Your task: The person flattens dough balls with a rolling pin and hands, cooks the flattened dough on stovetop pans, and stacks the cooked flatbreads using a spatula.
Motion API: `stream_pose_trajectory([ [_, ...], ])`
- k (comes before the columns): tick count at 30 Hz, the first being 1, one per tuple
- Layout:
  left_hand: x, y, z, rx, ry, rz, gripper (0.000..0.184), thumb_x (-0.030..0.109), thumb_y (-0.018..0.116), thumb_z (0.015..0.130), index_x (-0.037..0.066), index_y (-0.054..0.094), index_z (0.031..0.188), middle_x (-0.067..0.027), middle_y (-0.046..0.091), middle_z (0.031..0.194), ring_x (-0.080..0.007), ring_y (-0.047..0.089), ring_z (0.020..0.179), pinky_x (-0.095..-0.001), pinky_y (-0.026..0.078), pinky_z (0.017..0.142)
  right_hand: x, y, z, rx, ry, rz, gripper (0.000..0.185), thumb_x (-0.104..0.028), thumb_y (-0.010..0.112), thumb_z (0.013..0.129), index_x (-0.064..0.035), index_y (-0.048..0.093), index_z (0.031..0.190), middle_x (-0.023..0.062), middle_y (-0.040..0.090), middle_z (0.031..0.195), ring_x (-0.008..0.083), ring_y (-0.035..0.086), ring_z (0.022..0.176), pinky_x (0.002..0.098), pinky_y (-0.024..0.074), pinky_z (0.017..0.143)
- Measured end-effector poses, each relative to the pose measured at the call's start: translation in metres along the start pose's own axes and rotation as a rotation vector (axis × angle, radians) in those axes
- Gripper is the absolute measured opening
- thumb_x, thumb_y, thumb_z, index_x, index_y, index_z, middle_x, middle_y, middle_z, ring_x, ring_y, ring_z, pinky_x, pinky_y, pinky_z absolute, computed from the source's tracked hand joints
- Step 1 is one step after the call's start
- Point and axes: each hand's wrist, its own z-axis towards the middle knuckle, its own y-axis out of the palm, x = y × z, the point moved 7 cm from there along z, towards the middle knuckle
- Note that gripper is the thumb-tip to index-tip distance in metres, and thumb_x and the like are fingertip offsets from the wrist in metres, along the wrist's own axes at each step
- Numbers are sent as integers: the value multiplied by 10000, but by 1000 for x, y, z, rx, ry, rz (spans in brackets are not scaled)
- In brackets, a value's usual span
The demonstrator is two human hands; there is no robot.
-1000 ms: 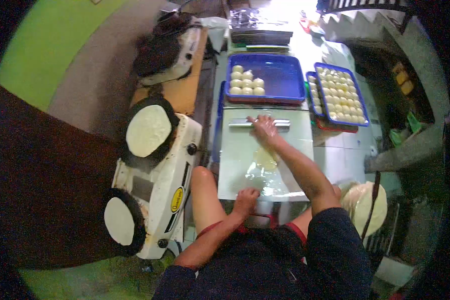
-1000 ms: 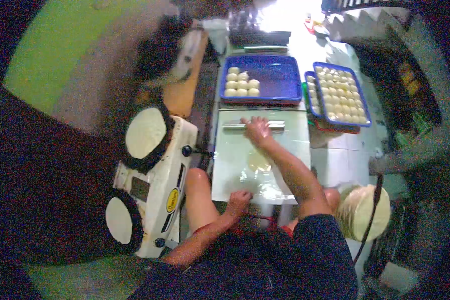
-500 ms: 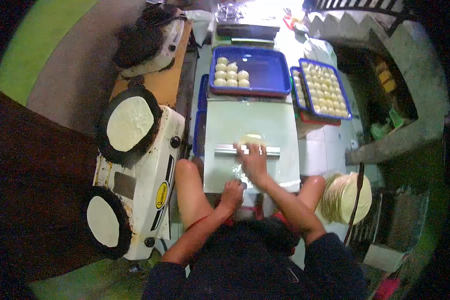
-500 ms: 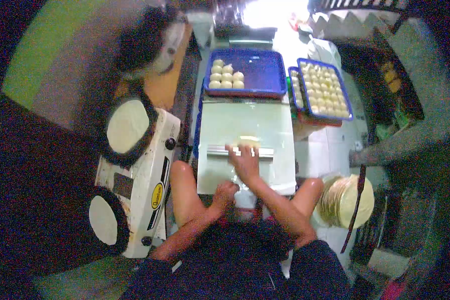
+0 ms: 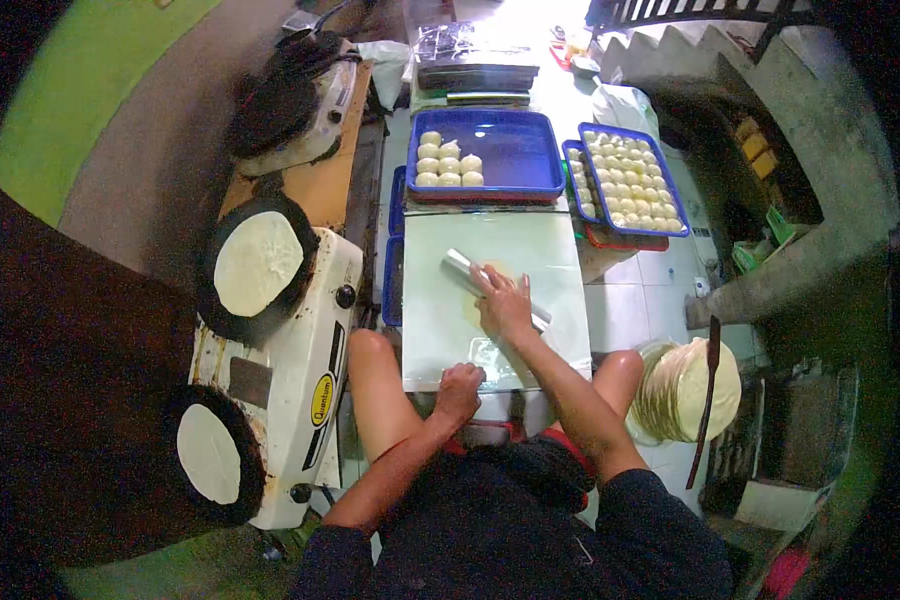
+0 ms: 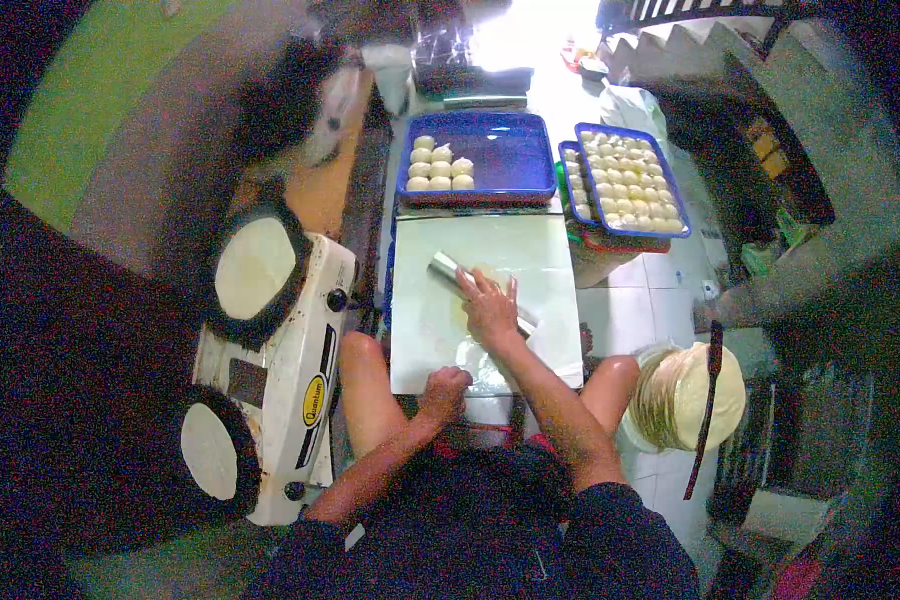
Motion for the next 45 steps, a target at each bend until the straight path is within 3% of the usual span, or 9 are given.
stream_pose_trajectory([
  [5,10,-12,-3,-25,-37,65,296,10,675,691,83,659,977,-118,623,958,-327,601,998,-473,466,863,-10,-6,-15,268,30,-98,517,-313,618,896,-262,549,1406,256,267,1595,393,110,1529,705,205,1136],
  [10,-4,5,1,-86,-36,37,308,48,732,670,84,672,970,-118,634,971,-326,605,1013,-478,469,879,-9,-7,-4,93,71,80,531,-310,652,898,-285,564,1420,277,256,1584,420,464,1343,593,371,1097],
  [11,-7,5,0,-95,-34,38,311,56,742,664,84,673,966,-118,636,974,-327,606,1016,-477,469,881,-15,-11,-5,173,46,-69,452,-319,625,920,-228,611,1362,232,483,1444,373,621,1121,536,457,1009],
  [18,-9,4,0,-23,31,59,328,139,742,650,109,640,959,-111,633,954,-337,612,954,-480,480,792,-10,-30,12,518,63,-114,263,-283,553,940,-98,726,1009,148,696,1143,331,542,1275,620,253,1131],
  [23,-16,18,-2,-21,-12,62,316,123,742,641,119,644,941,-107,633,959,-335,613,960,-494,476,802,8,-13,37,357,13,99,640,-206,656,781,-70,562,1399,311,68,1627,450,219,1491,663,237,1150],
  [27,-8,4,-1,-6,1,17,303,66,714,645,103,647,938,-104,632,975,-327,609,989,-486,469,838,7,8,43,18,36,185,928,-171,662,818,-191,163,1600,156,200,1646,356,308,1476,656,225,1168],
  [31,0,-6,-2,-20,4,24,305,14,682,648,63,650,947,-122,632,976,-320,606,1010,-463,458,888,-23,6,19,-88,-70,-237,741,-146,646,896,-348,341,1540,-49,458,1518,230,414,1413,687,161,1171],
  [38,2,-8,-1,-34,-2,28,357,28,722,647,124,665,986,-90,642,972,-306,615,986,-451,456,859,-30,-7,-25,-72,-272,-162,363,-379,469,1007,-296,617,1328,44,473,1508,321,231,1511,704,14,1169],
  [45,0,-6,2,-39,17,31,252,20,683,692,113,643,923,-84,632,897,-314,610,926,-461,443,818,-4,-21,-40,-72,-108,-106,375,-331,539,880,-278,723,1202,199,68,1659,404,31,1540,709,46,1165],
])
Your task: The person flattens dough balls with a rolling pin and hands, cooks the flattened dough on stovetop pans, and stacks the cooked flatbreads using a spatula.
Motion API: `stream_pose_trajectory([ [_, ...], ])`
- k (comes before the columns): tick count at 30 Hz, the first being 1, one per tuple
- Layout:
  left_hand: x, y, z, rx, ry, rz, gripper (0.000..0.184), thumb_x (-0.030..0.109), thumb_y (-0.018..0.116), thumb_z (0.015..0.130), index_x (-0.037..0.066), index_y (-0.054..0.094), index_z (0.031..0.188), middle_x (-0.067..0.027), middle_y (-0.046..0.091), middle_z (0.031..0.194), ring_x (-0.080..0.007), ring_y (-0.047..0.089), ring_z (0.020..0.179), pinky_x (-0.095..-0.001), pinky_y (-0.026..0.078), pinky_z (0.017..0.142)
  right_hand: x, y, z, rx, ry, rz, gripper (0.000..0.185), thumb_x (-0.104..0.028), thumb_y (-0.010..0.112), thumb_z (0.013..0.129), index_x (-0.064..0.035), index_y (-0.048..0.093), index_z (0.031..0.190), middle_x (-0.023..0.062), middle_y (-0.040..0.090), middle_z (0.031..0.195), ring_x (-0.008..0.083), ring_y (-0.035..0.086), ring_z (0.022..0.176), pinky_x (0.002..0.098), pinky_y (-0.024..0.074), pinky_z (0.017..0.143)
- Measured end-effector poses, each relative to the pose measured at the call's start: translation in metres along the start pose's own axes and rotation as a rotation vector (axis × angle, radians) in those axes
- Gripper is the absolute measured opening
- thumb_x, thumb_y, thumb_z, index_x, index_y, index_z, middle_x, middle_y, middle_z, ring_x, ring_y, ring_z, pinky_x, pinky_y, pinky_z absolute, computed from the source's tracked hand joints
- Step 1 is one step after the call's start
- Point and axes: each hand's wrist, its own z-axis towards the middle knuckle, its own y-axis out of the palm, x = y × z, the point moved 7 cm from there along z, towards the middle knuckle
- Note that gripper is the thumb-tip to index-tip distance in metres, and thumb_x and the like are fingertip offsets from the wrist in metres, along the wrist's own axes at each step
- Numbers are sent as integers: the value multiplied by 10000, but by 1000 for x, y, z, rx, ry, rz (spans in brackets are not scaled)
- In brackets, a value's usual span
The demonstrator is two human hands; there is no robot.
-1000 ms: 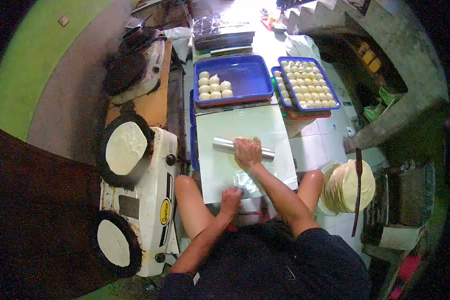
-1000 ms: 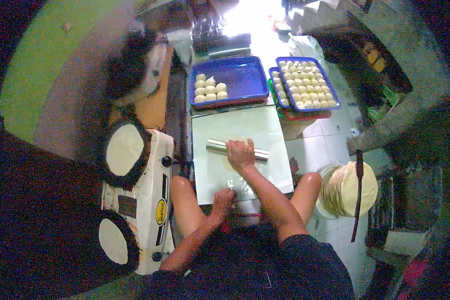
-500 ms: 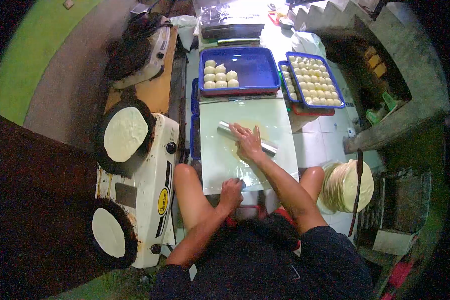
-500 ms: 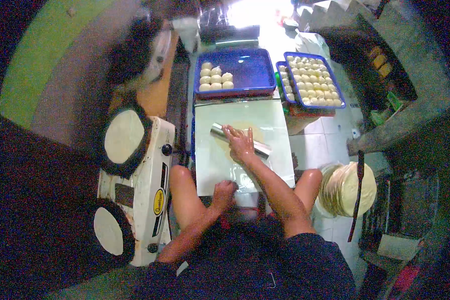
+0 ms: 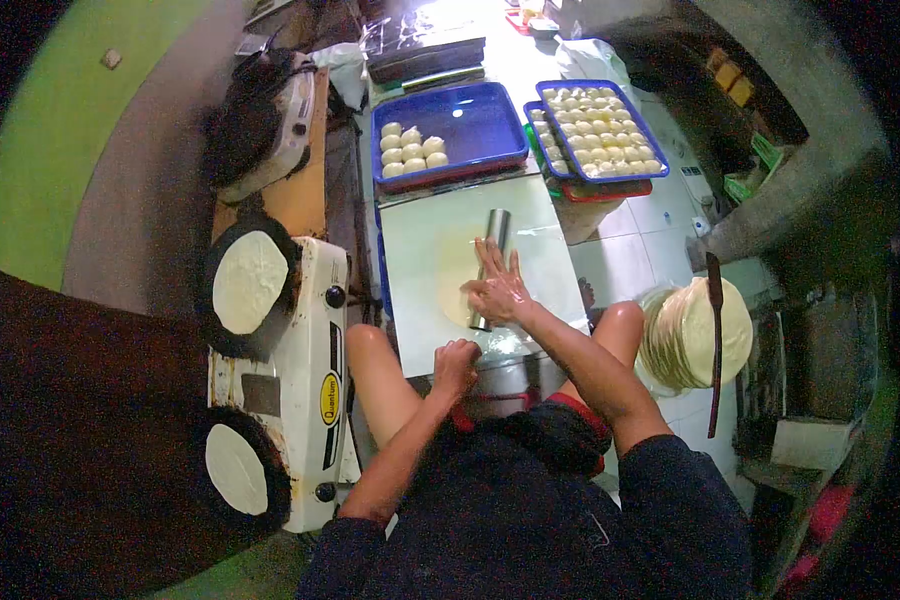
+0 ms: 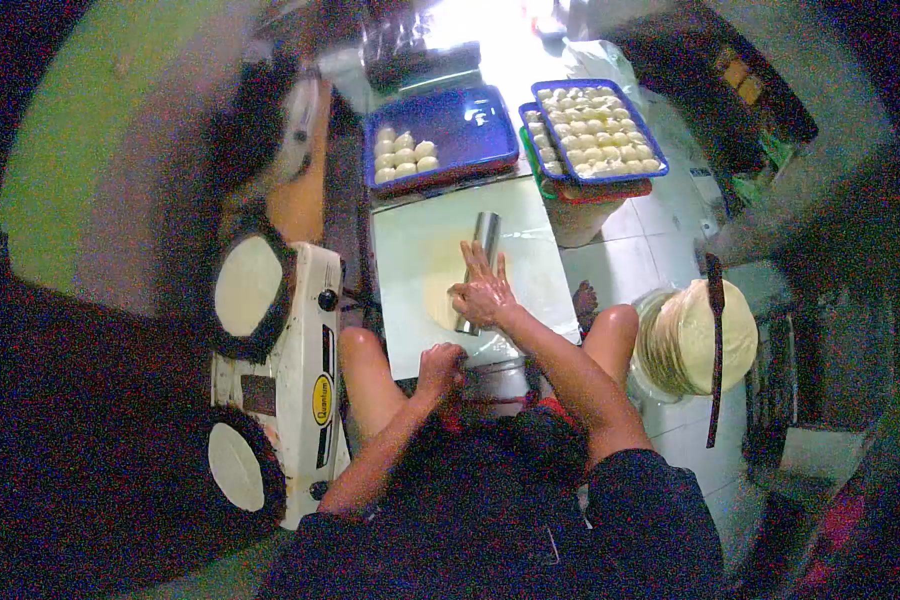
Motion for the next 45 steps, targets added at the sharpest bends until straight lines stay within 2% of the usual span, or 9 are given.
stream_pose_trajectory([
  [5,2,-4,0,32,-3,-97,199,5,662,701,92,643,878,-110,637,862,-336,611,877,-476,443,780,30,7,7,62,79,131,711,-161,576,854,-385,418,1510,239,5,1659,406,124,1531,678,172,1168],
  [10,9,-15,4,42,-39,-192,205,-39,612,684,77,650,849,-122,658,834,-370,614,837,-480,447,739,27,-5,12,130,38,-113,755,-204,664,905,-358,305,1551,99,444,1494,284,513,1295,631,259,1147],
  [23,18,-40,25,15,77,-185,147,98,669,808,33,673,939,-181,677,943,-391,644,933,-482,512,846,30,-2,113,453,-217,-52,663,-367,744,815,-319,510,1434,19,524,1436,249,454,1339,616,263,1131],
  [26,-4,-27,64,39,196,-4,375,244,643,931,-10,620,1206,-252,578,1319,-423,553,1219,-505,450,1025,29,-58,119,625,-232,-44,703,-456,715,832,-284,477,1471,86,413,1543,292,336,1456,712,132,1151],
  [29,-7,-9,134,-83,279,189,707,365,520,996,26,251,1556,-200,207,1636,-410,231,1492,-572,224,1191,80,-127,48,753,-125,50,664,-377,711,869,-238,483,1476,104,395,1557,347,336,1445,656,219,1150],
  [33,-4,-4,187,-238,327,302,706,406,419,1024,24,197,1575,-171,144,1660,-333,143,1534,-552,137,1225,196,-187,-166,742,425,-141,614,-222,675,892,-81,489,1461,186,380,1555,376,334,1436,498,217,1190],
  [35,-32,-8,197,-132,206,269,711,406,388,1032,18,160,1582,-160,114,1668,-302,119,1543,-546,104,1231,228,-201,-277,624,661,224,765,-276,692,896,-84,340,1548,198,311,1590,401,250,1470,508,185,1208],
  [38,-30,-6,186,6,42,306,712,431,383,1031,31,181,1584,-157,142,1665,-303,126,1542,-547,91,1229,270,-141,-465,608,1065,-190,831,-329,702,913,-100,254,1575,297,205,1594,472,173,1477,540,187,1212],
  [45,41,29,185,-66,121,269,728,452,369,1032,47,145,1595,-128,73,1681,-295,77,1550,-594,42,1217,237,-123,-482,453,1278,3,758,-329,649,961,-145,240,1572,270,230,1575,474,325,1406,539,360,1098],
])
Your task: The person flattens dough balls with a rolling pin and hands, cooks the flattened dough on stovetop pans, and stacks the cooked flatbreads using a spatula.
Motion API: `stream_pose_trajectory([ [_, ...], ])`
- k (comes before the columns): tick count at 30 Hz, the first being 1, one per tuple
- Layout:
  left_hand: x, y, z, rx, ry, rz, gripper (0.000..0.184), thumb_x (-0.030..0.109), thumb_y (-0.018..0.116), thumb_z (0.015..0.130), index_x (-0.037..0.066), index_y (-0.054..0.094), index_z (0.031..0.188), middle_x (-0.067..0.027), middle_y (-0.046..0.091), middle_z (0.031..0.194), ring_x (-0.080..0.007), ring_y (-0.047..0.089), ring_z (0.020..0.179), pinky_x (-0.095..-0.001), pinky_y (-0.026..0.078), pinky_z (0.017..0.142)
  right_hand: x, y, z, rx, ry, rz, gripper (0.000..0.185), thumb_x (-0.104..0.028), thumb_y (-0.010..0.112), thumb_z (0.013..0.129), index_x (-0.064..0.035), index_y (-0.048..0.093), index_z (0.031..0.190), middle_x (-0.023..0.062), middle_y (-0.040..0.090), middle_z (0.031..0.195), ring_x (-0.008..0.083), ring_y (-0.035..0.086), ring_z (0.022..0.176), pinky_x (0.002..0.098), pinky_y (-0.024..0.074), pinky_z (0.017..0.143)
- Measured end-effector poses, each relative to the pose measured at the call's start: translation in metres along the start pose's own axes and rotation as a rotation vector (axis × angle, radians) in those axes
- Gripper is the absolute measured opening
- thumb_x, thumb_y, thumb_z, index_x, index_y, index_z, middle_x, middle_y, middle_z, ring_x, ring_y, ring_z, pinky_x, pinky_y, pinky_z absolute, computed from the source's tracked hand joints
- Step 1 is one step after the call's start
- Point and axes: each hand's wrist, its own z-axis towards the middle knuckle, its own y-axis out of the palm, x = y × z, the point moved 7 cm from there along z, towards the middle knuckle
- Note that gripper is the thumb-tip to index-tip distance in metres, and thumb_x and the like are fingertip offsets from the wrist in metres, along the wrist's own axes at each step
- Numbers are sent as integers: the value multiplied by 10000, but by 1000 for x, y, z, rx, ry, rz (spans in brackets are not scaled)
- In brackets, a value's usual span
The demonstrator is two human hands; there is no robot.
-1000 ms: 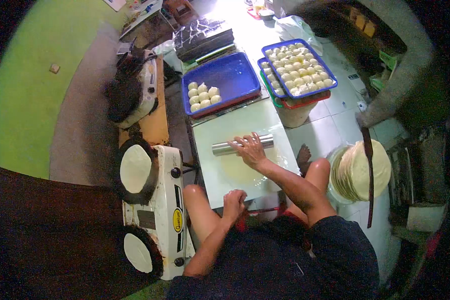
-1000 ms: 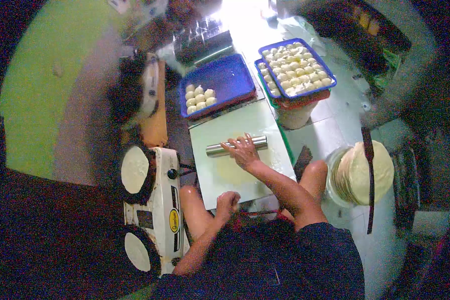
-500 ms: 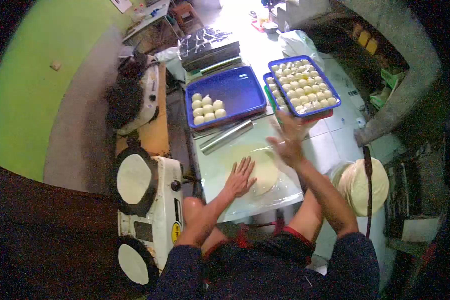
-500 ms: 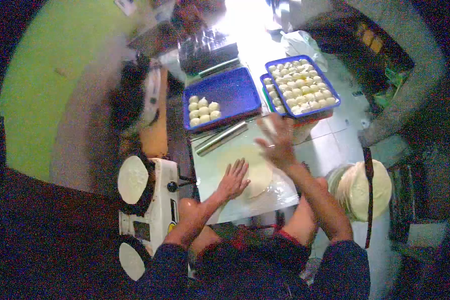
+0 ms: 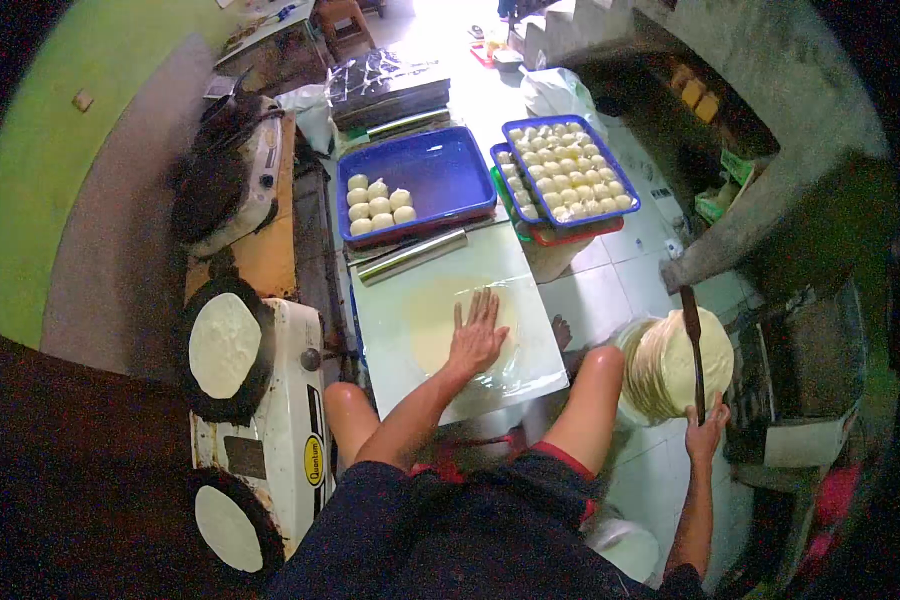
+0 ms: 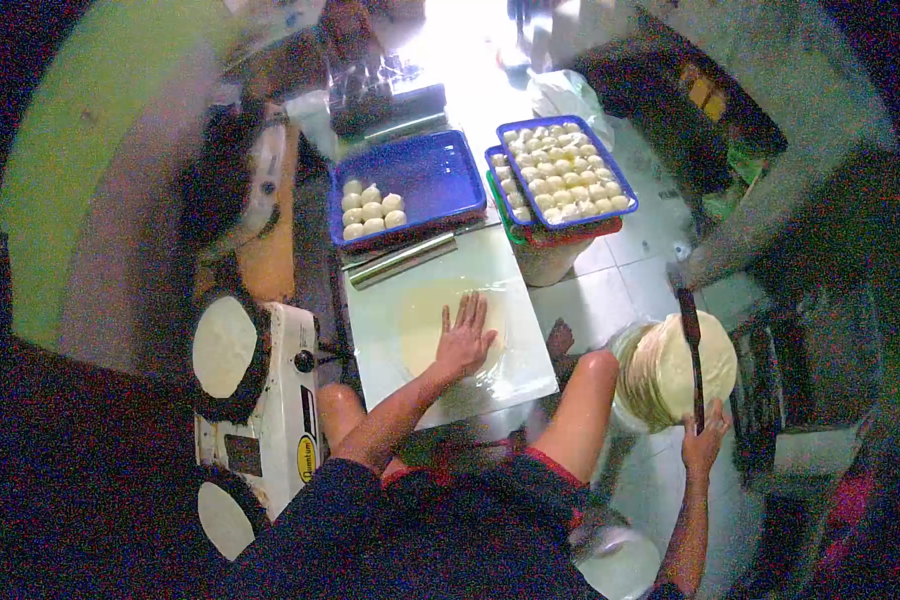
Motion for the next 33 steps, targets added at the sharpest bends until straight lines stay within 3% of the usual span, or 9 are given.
stream_pose_trajectory([
  [2,-32,0,-5,47,-88,-16,723,450,388,1030,71,151,1599,-116,59,1684,-290,68,1552,-628,31,1203,-25,-9,-5,-78,-6,95,698,-258,642,957,-106,290,1539,279,283,1549,485,323,1398,513,292,1158],
  [6,-47,4,-42,23,-124,33,753,503,385,1024,88,143,1604,-104,37,1688,-291,42,1555,-641,10,1194,-51,-14,-8,93,-390,-40,413,-69,516,1001,-69,478,1412,214,513,1351,394,511,1268,458,425,1050],
  [8,-34,2,-64,-29,-125,-27,768,519,392,1018,92,142,1605,-113,26,1688,-296,30,1556,-669,13,1178,-125,-4,-19,33,-492,125,403,-16,491,983,-57,510,1384,196,557,1265,377,551,1177,429,446,1015],
  [10,-34,-6,-75,15,-173,-48,776,525,388,1016,83,139,1604,-120,15,1687,-305,13,1555,-678,14,1173,-252,2,-62,145,-1003,202,392,24,487,950,-36,564,1329,182,585,1156,348,570,1093,426,493,918],
  [15,-52,-63,-105,173,-293,-67,753,488,424,1016,71,176,1593,-149,87,1674,-360,82,1538,-664,95,1177,-515,53,-235,-494,-1299,264,433,-2,603,876,-104,611,1297,201,620,1123,381,656,975,416,542,827],
  [19,-77,-129,-182,741,-166,-102,687,405,488,998,66,271,1556,-222,192,1624,-373,210,1498,-579,201,1188,-570,82,-342,-443,-1656,119,439,-88,539,915,-147,524,1350,283,568,1190,511,603,1088,539,549,851],
  [23,-114,-160,-268,639,-391,-264,692,390,541,967,55,313,1527,-234,251,1588,-405,247,1467,-569,221,1183,-591,68,-382,-720,-1354,8,414,-88,582,896,-158,563,1303,261,550,1122,502,629,929,525,549,771],
  [29,-121,-105,-326,343,-541,-265,737,372,626,917,35,343,1508,-265,276,1565,-464,251,1449,-572,227,1181,-670,171,-453,-676,-1398,321,442,-53,575,892,-175,546,1315,262,536,1114,497,610,958,528,519,803],
  [33,-125,-116,-367,450,-592,-405,754,352,666,886,52,368,1510,-299,227,1581,-488,229,1457,-614,202,1174,-728,217,-492,-803,-1450,634,403,-95,649,888,-114,604,1288,241,637,1049,394,662,915,476,522,810],
])
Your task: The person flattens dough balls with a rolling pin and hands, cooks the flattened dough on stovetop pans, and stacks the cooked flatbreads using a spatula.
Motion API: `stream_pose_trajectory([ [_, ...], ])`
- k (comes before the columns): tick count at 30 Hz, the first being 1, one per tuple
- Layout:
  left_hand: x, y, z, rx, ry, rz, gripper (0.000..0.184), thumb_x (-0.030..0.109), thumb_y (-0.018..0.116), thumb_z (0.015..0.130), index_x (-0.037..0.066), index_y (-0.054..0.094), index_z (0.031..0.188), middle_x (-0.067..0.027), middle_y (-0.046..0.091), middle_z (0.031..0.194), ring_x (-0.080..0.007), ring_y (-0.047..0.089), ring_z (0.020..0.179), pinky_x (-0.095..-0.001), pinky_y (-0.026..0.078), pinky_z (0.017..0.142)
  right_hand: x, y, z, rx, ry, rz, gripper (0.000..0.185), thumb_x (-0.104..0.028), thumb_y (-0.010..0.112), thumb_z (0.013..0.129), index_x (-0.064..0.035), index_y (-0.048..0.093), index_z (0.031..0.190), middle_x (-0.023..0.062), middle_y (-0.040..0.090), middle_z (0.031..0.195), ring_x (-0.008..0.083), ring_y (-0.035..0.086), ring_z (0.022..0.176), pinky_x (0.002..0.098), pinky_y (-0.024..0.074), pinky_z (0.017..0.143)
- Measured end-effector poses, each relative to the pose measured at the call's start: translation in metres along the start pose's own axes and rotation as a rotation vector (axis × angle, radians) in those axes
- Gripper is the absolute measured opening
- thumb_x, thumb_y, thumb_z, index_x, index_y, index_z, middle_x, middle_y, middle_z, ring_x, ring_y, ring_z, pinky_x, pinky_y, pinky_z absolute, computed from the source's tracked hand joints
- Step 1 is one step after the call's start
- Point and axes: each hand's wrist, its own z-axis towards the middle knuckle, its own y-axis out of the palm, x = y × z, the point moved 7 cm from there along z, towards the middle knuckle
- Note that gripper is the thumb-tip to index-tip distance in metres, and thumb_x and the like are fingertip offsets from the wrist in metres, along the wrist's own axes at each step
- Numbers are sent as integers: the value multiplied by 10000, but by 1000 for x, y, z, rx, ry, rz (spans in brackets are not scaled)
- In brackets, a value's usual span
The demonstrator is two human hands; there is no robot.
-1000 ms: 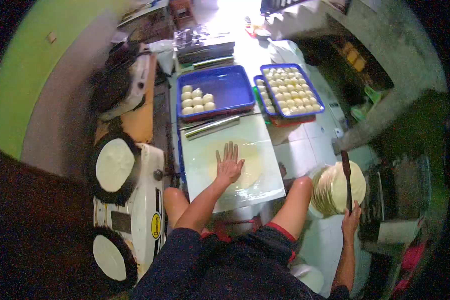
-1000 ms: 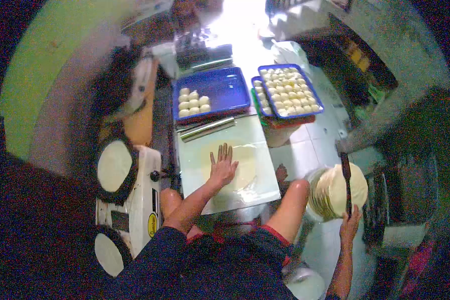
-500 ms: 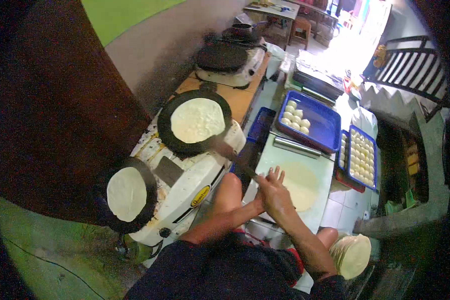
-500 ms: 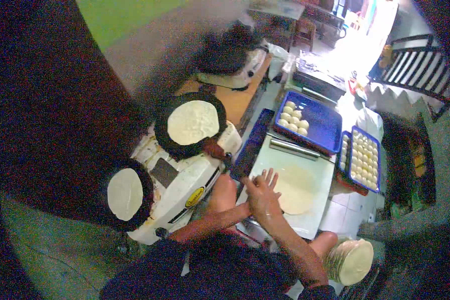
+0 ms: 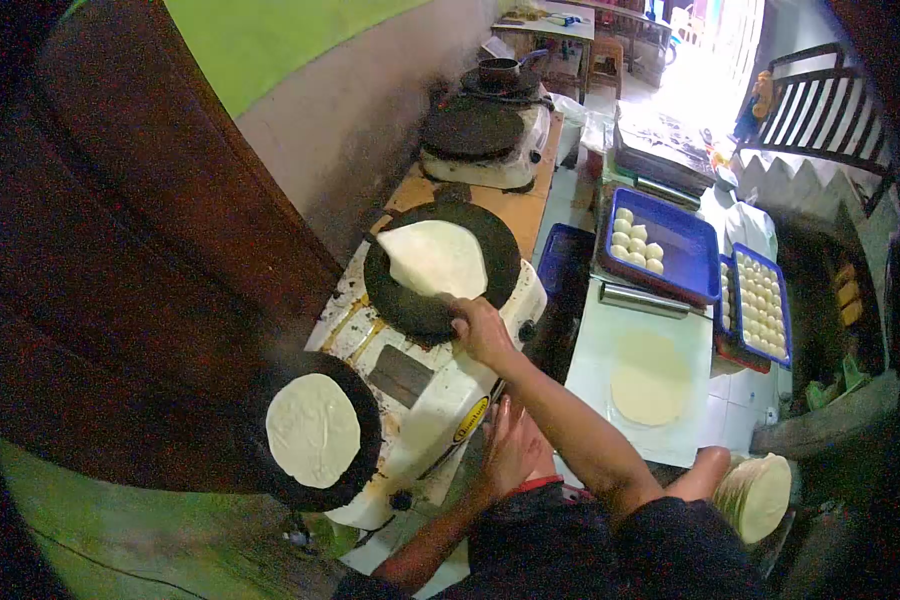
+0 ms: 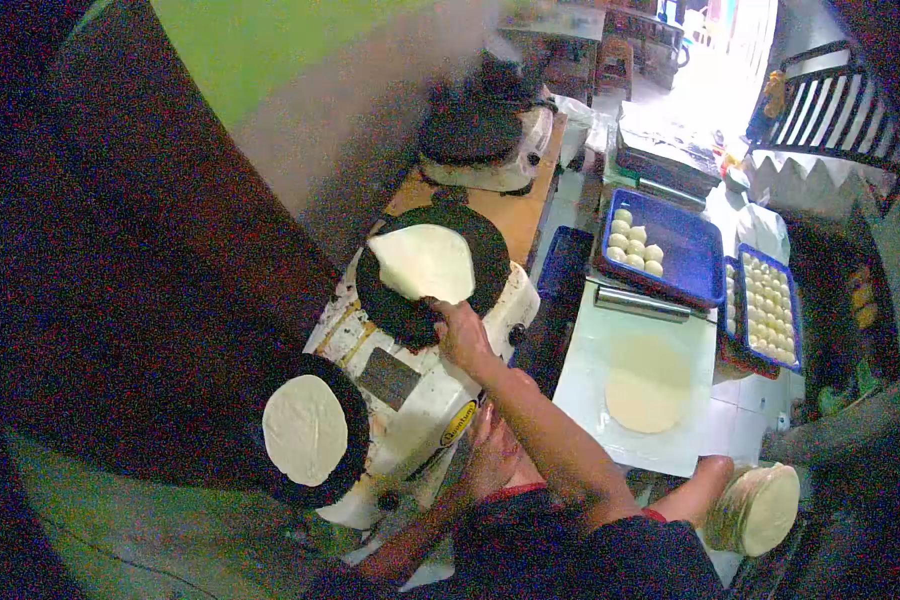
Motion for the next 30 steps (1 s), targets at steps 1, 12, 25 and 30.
stream_pose_trajectory([
  [1,-5,-8,-2,36,-26,-48,741,347,670,881,55,387,1500,-304,228,1578,-488,238,1453,-620,200,1171,-3,-1,12,9,-50,107,377,-101,662,888,-95,626,1263,232,661,1004,364,673,885,464,524,801],
  [12,19,5,14,-173,107,150,506,320,593,951,64,534,1384,-207,352,1554,-451,314,1428,-552,264,1170,-24,-36,-24,-141,-97,-473,383,-73,634,847,-119,648,1227,183,607,1061,383,659,954,479,559,811],
  [25,15,-7,35,-162,184,-130,399,289,603,952,43,611,1266,-187,534,1398,-383,444,1345,-524,330,1119,27,-252,-112,-193,48,-546,278,-85,681,861,-125,705,1135,117,670,996,346,679,931,452,553,810],
  [30,36,15,41,-239,233,-121,428,310,618,946,95,578,1313,-162,498,1434,-355,464,1335,-522,385,1081,61,-190,-62,-204,-64,-458,294,-114,665,882,-106,681,1175,136,658,1050,365,657,994,455,534,841],
])
